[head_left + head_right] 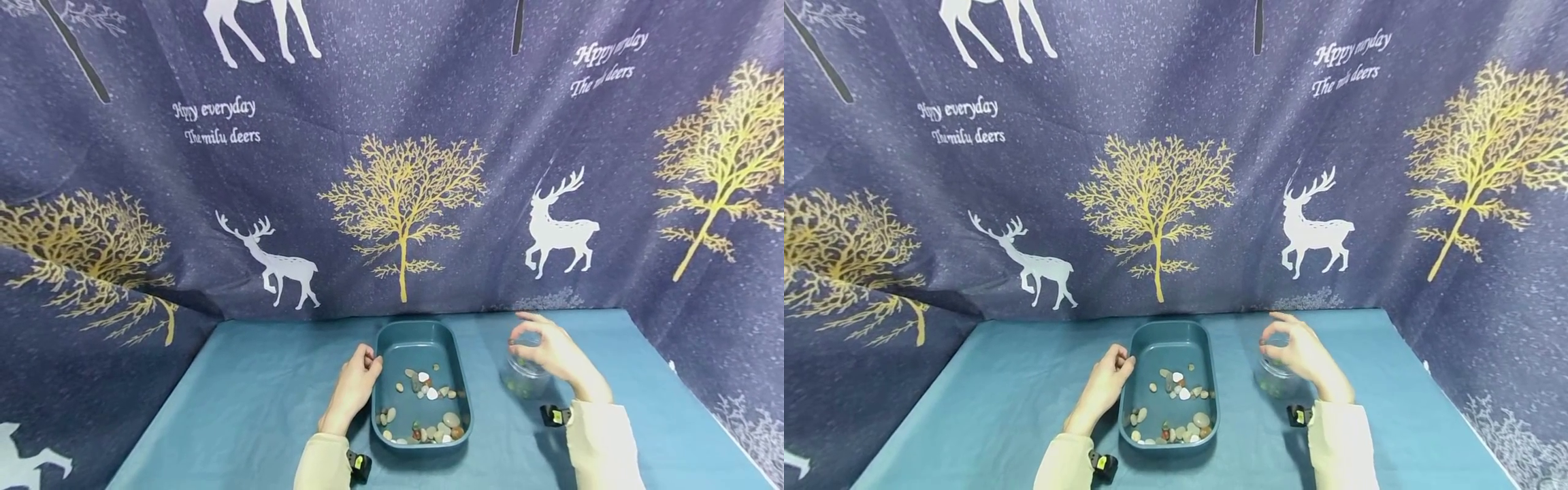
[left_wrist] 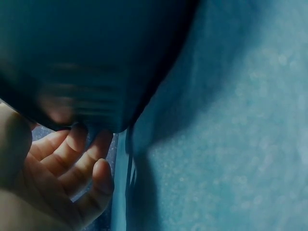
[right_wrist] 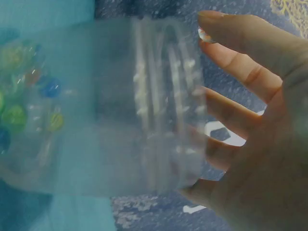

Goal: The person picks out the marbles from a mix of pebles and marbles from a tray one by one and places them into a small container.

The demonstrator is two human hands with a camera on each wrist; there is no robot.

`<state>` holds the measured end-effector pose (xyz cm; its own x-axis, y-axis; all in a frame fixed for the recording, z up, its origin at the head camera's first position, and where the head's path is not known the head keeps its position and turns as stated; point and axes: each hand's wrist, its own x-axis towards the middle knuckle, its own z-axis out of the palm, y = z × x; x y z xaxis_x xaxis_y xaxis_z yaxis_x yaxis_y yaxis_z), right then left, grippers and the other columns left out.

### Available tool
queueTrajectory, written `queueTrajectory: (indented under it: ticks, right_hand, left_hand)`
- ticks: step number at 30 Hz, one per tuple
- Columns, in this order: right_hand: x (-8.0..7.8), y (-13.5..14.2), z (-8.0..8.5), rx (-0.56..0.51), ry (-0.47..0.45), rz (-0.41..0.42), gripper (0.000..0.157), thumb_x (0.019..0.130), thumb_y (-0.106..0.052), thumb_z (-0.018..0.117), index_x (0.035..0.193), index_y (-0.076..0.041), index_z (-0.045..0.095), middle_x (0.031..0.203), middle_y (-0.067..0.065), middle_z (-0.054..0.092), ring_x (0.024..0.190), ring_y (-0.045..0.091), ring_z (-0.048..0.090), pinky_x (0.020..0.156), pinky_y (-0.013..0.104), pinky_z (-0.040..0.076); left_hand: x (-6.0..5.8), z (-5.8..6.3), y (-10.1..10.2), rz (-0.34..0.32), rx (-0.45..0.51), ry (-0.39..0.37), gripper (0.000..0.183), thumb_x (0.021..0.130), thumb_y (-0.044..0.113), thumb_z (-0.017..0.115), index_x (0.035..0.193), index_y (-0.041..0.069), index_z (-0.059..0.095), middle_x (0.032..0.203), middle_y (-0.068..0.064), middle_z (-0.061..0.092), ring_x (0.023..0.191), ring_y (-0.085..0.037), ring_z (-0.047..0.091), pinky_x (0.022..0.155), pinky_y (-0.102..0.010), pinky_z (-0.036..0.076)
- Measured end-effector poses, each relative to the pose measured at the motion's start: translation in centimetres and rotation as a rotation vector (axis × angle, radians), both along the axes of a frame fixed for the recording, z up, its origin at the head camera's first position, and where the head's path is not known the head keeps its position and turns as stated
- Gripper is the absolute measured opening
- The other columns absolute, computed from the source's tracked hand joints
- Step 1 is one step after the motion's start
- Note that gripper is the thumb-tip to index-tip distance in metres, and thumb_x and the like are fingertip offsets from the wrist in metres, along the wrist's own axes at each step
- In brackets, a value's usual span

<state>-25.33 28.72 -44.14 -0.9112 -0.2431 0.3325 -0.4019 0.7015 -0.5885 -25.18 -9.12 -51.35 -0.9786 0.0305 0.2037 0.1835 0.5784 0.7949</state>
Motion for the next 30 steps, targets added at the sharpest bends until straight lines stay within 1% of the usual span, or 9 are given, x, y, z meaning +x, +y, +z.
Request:
queueTrajectory:
  ticks: [7,12,14,18,21,24,28,30]
  right_hand:
    - [-0.3,1.4,-0.7,0.013,-0.082,-0.016,0.013,0.083,-0.018,0.078,0.084,-0.019,0.065,0.138,0.023,0.049,0.128,0.052,0.038,0.094,0.063,0.035]
    - [0.0,2.0,-1.4,0.053,-0.115,-0.011,0.015,0.081,-0.019,0.079,0.082,-0.019,0.064,0.133,0.026,0.052,0.123,0.053,0.043,0.093,0.063,0.037]
    - [0.0,2.2,-1.8,0.073,-0.117,-0.009,0.016,0.08,-0.019,0.08,0.081,-0.018,0.064,0.13,0.028,0.053,0.12,0.054,0.046,0.091,0.062,0.038]
    - [0.0,2.3,-2.4,0.093,-0.112,-0.026,0.016,0.078,-0.02,0.08,0.081,-0.018,0.065,0.122,0.025,0.059,0.114,0.049,0.052,0.089,0.058,0.041]
    - [-0.1,2.3,-2.5,0.091,-0.112,-0.034,0.015,0.078,-0.02,0.08,0.082,-0.017,0.065,0.118,0.023,0.061,0.113,0.047,0.053,0.087,0.057,0.042]
    - [-0.1,2.2,-2.5,0.085,-0.138,-0.042,0.015,0.079,-0.02,0.079,0.088,-0.014,0.068,0.12,0.024,0.06,0.114,0.048,0.052,0.087,0.058,0.042]
    - [-0.2,2.1,-2.3,0.076,-0.175,-0.041,0.024,0.079,-0.021,0.078,0.1,-0.01,0.071,0.123,0.027,0.057,0.116,0.05,0.05,0.089,0.059,0.041]
    - [-0.2,2.2,-2.2,0.072,-0.182,-0.028,0.027,0.08,-0.022,0.079,0.102,-0.009,0.071,0.124,0.028,0.057,0.116,0.05,0.05,0.09,0.059,0.041]
  left_hand:
    - [-0.3,0.4,0.1,-0.001,0.002,0.001,0.011,0.1,0.021,0.056,0.097,0.012,0.05,0.078,0.002,0.055,0.062,-0.014,0.05,0.059,-0.031,0.04]
    - [-0.2,0.4,0.2,-0.005,-0.004,-0.009,0.011,0.1,0.021,0.056,0.097,0.012,0.05,0.079,0.002,0.055,0.063,-0.014,0.05,0.06,-0.031,0.041]
    - [-0.2,0.4,0.2,-0.008,-0.002,-0.019,0.011,0.1,0.021,0.055,0.097,0.012,0.05,0.079,0.002,0.055,0.062,-0.014,0.05,0.06,-0.031,0.04]
    - [-0.1,0.3,0.2,-0.012,-0.001,-0.024,0.011,0.101,0.021,0.055,0.098,0.012,0.05,0.079,0.001,0.055,0.063,-0.014,0.05,0.06,-0.032,0.041]
    - [-0.1,0.3,0.2,-0.007,0.001,-0.022,0.011,0.101,0.021,0.055,0.098,0.012,0.05,0.08,0.001,0.056,0.064,-0.014,0.051,0.061,-0.032,0.041]
    - [-0.1,0.3,0.2,-0.003,0.001,-0.025,0.011,0.1,0.021,0.055,0.098,0.012,0.05,0.08,0.001,0.056,0.064,-0.014,0.051,0.061,-0.033,0.041]
    - [0.0,0.3,0.1,-0.002,0.003,-0.029,0.011,0.101,0.021,0.055,0.098,0.012,0.05,0.08,0.001,0.056,0.063,-0.014,0.051,0.06,-0.033,0.041]
    - [0.0,0.3,0.0,0.001,0.004,-0.032,0.011,0.1,0.022,0.055,0.098,0.013,0.05,0.08,0.002,0.056,0.064,-0.014,0.051,0.061,-0.033,0.041]
